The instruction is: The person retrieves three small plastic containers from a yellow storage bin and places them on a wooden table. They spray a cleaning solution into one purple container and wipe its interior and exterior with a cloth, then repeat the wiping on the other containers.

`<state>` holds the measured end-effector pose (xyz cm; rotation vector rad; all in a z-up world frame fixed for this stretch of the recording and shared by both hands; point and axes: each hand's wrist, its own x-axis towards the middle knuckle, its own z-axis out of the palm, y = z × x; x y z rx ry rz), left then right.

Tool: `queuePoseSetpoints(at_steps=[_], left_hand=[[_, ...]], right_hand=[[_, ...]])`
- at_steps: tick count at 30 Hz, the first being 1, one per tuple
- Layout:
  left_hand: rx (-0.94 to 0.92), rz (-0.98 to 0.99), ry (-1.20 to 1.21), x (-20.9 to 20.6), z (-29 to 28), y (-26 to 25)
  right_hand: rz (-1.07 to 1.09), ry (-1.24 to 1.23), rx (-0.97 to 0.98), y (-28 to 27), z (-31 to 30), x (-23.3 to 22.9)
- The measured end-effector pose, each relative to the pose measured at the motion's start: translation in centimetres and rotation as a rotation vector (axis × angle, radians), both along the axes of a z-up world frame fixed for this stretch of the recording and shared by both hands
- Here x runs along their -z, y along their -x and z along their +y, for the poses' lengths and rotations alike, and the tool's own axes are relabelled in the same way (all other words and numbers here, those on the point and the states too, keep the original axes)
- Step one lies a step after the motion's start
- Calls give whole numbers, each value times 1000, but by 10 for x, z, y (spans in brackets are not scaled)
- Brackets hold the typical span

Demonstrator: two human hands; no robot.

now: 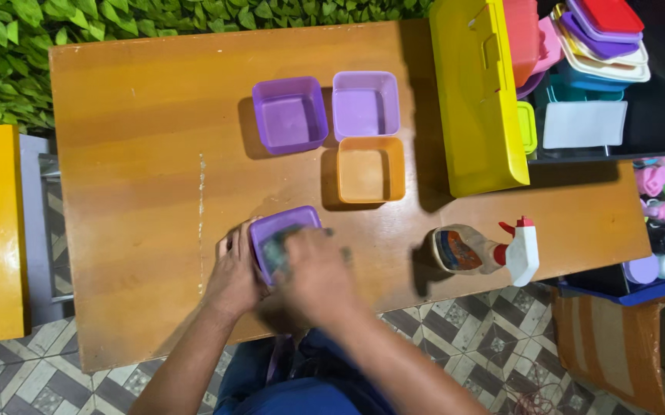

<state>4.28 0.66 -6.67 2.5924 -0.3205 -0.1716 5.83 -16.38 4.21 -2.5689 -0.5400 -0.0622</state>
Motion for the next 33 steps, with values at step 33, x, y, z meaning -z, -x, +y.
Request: queuePoseSetpoints(at_steps=[33], left_hand=[[-136,235,77,-5,-1,2]], right_hand=[[17,73,-81,-34,2,13]])
